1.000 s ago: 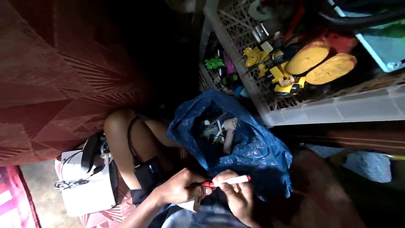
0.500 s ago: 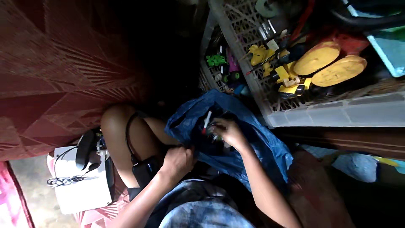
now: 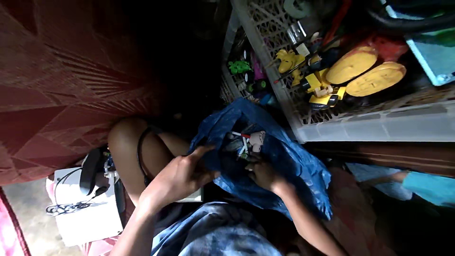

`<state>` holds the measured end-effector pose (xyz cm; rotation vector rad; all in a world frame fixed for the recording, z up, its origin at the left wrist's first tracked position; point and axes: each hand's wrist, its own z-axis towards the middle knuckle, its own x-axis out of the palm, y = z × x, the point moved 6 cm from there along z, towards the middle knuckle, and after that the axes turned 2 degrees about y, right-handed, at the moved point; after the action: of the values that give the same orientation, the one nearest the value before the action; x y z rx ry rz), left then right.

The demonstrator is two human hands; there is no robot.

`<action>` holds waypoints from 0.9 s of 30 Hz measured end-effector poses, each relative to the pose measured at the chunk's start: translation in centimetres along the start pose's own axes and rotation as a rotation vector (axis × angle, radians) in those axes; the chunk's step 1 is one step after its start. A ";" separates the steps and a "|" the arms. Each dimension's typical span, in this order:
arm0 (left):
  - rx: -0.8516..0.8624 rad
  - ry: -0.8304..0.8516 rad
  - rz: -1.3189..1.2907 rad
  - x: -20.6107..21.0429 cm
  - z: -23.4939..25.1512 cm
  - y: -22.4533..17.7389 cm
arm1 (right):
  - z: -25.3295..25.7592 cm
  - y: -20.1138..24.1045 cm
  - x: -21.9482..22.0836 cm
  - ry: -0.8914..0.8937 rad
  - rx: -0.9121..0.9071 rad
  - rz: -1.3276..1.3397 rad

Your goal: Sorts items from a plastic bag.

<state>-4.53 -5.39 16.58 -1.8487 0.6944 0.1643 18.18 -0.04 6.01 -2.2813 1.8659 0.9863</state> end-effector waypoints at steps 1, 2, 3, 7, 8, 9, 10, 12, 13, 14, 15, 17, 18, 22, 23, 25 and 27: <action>0.054 -0.013 -0.075 0.0 0.2 -0.4 | -0.8 0.0 -0.2 -0.077 -0.004 0.080; 0.100 -0.028 -0.159 0.0 0.4 -0.8 | -1.9 -0.1 -0.5 -0.160 0.000 0.147; 0.132 -0.039 -0.253 0.1 0.7 -1.1 | -3.2 -0.1 -0.7 -0.209 0.017 0.196; 0.174 -0.306 -0.584 0.9 2.9 -1.5 | -9.6 -0.3 -0.7 -0.859 -0.154 0.128; 0.228 -0.404 -0.557 1.7 3.9 -1.9 | -11.5 -0.5 -0.7 -1.157 -0.210 0.067; 0.298 -0.452 -0.489 2.7 5.0 -2.4 | -13.2 -0.8 -0.6 -1.388 -0.215 0.010; 0.355 -0.458 -0.390 4.0 6.2 -2.7 | -14.6 -1.2 -0.6 -1.534 -0.159 -0.046; 0.406 -0.369 -0.159 6.6 8.6 -3.3 | -15.7 -2.2 -0.7 -1.595 0.088 -0.089; 0.405 -0.307 -0.065 7.7 9.6 -3.3 | -15.5 -3.0 -0.6 -1.515 0.230 -0.034; 0.366 -0.235 0.010 8.5 10.4 -3.0 | -15.0 -4.0 -0.4 -1.391 0.336 0.092; 0.284 -0.149 0.074 9.0 11.1 -2.5 | -14.5 -5.0 -0.1 -1.283 0.400 0.243; 0.058 0.053 0.194 9.3 12.1 -1.0 | -14.2 -6.5 0.5 -1.215 0.412 0.490; -0.005 0.111 0.253 9.4 12.3 -0.4 | -14.4 -6.8 0.6 -1.245 0.377 0.586; 0.316 0.260 0.437 13.2 11.4 -2.1 | -16.1 -5.1 -0.5 -1.307 0.166 1.244; 0.429 0.305 0.491 14.9 11.2 -2.5 | -16.6 -4.3 -1.1 -1.314 0.117 1.316; 0.445 0.410 0.591 17.5 11.7 -2.4 | -17.6 -3.0 -2.5 -1.330 0.032 1.312; 0.344 0.529 0.670 18.1 12.7 -1.9 | -18.6 -2.3 -3.3 -1.360 0.007 1.277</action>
<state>14.01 -0.47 5.41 -1.2715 1.5951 -0.0213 28.26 -4.05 21.61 0.2221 2.1149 1.7610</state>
